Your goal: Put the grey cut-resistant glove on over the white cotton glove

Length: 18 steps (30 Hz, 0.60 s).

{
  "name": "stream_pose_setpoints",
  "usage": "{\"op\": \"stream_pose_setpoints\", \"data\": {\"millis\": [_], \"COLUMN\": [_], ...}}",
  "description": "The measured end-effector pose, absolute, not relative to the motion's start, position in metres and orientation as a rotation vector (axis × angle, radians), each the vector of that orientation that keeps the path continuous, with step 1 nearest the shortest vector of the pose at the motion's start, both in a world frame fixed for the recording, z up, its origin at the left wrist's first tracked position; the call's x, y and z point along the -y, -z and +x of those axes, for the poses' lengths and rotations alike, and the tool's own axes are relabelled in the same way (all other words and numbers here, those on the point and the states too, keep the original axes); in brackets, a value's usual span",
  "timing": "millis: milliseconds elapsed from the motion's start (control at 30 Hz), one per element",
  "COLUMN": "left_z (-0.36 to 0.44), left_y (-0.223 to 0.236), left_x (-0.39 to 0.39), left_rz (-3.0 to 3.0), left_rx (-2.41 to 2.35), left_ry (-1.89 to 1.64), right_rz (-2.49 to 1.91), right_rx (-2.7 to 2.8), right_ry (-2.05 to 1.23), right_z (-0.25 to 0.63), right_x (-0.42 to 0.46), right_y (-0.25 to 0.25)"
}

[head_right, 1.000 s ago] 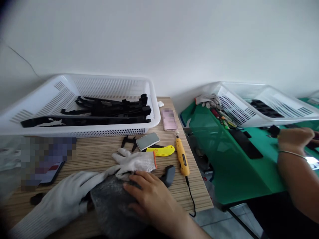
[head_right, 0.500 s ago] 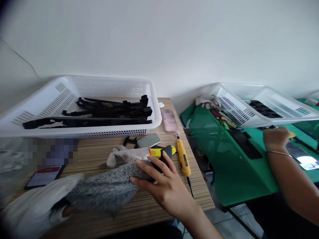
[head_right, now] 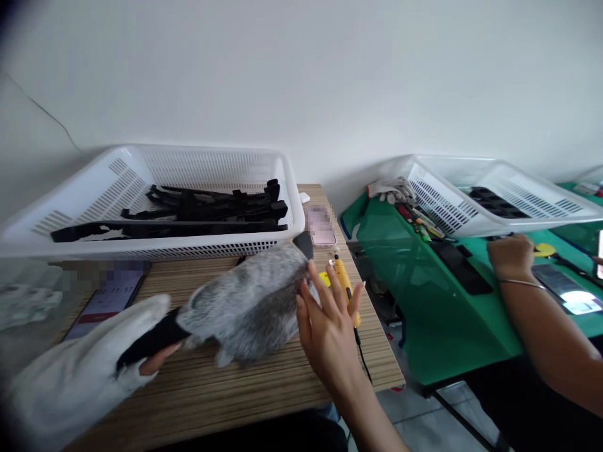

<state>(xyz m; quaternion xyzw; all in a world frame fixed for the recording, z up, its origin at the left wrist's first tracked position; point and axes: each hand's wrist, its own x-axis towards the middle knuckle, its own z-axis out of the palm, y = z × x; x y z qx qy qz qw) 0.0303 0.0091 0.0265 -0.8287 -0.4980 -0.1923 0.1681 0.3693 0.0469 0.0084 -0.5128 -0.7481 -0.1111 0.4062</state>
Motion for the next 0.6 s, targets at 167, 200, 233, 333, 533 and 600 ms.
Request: {"op": "stream_pose_setpoints", "data": {"millis": [167,200,233,333,533,600], "left_z": [0.074,0.080,0.084,0.084,0.076,0.083], "left_y": [-0.039,-0.039,-0.040,-0.043,-0.044,-0.043], "left_x": [-0.019,-0.020,-0.021,-0.022,-0.014,-0.014], "left_rz": [-2.334,-2.343,-2.349,-2.385,-2.392,-2.375], "left_rx": [1.335,1.331,1.321,1.289,1.239,1.194], "left_ry": [0.616,0.632,0.663,0.751,0.767,0.768], "right_rz": [-1.206,-1.189,-1.187,-1.220,-1.413,-1.422], "right_rx": [1.683,1.734,1.808,1.985,1.649,1.691], "right_ry": [0.218,0.190,0.158,0.095,0.119,0.154], "right_z": [0.327,0.316,0.308,0.311,0.364,0.354], "right_x": [-0.022,-0.018,-0.016,-0.031,-0.078,-0.073], "right_y": [-0.014,-0.015,-0.015,-0.011,-0.008,-0.009]}}
